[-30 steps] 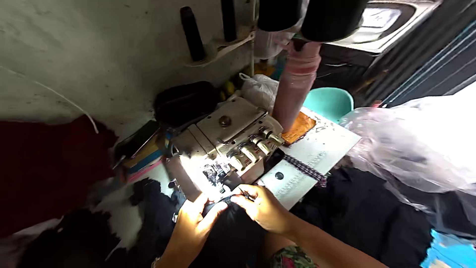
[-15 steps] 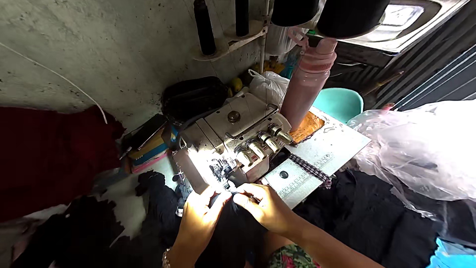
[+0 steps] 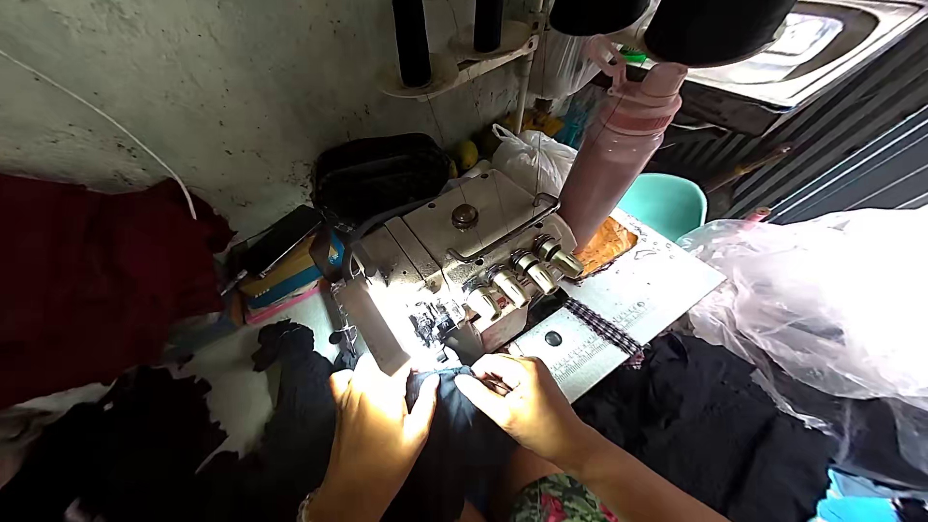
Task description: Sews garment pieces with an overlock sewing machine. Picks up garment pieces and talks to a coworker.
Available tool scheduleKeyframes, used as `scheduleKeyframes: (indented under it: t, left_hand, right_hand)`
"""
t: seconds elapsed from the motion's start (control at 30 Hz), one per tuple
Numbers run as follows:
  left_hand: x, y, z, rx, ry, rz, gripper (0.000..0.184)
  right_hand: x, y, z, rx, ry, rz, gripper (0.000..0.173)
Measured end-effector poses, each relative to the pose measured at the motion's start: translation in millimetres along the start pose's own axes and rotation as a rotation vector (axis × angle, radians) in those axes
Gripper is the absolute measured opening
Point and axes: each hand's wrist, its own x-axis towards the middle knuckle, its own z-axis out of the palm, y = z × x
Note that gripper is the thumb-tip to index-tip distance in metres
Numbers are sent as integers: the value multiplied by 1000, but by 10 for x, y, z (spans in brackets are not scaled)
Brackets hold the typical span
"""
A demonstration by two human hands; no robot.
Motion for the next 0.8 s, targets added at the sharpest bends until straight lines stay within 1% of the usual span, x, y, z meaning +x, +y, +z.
scheduleKeyframes:
  t: [0.07, 0.13, 0.2, 0.23, 0.33, 0.37, 0.4, 0.5, 0.57, 0.63, 0.67, 0.73, 0.8]
  left_hand:
    - [-2, 20, 86, 6, 21, -43, 30]
    - [-8, 59, 161, 4, 35, -90, 31]
    - [-5, 75, 211, -8, 41, -139, 32]
    - [0, 73, 230, -23, 43, -165, 32]
    - [-15, 61, 270, -68, 24, -238, 34]
    - [-24, 52, 282, -89, 11, -262, 35]
    - [-32, 47, 293, -103, 0, -281, 39]
    - [-68, 41, 318, -137, -36, -355, 47]
    - [-85, 15, 341, -167, -28, -415, 52]
    - [-68, -20, 339, -226, -36, -478, 63]
    - [-38, -35, 330, -238, -52, -500, 65]
    - [37, -48, 311, -226, -74, -460, 57]
    - [70, -64, 303, -207, -79, -396, 49]
  right_hand:
    - [16, 30, 39, -55, 61, -1, 24]
    - [39, 65, 92, -17, 99, 37, 25]
    - [57, 75, 125, 148, 107, 113, 23]
    - [65, 68, 134, 232, 108, 120, 21]
    - [49, 62, 152, 410, 76, 56, 9]
    - [39, 68, 154, 420, 64, 39, 7]
    - [36, 72, 145, 401, 52, 35, 10]
    - [34, 70, 114, 333, 40, 94, 15]
    - [52, 62, 112, 349, 54, 145, 15]
    - [95, 74, 139, 381, 72, 163, 15]
    - [119, 80, 160, 392, 83, 167, 13]
    - [151, 84, 195, 405, 104, 182, 8]
    - [155, 89, 223, 429, 117, 184, 9]
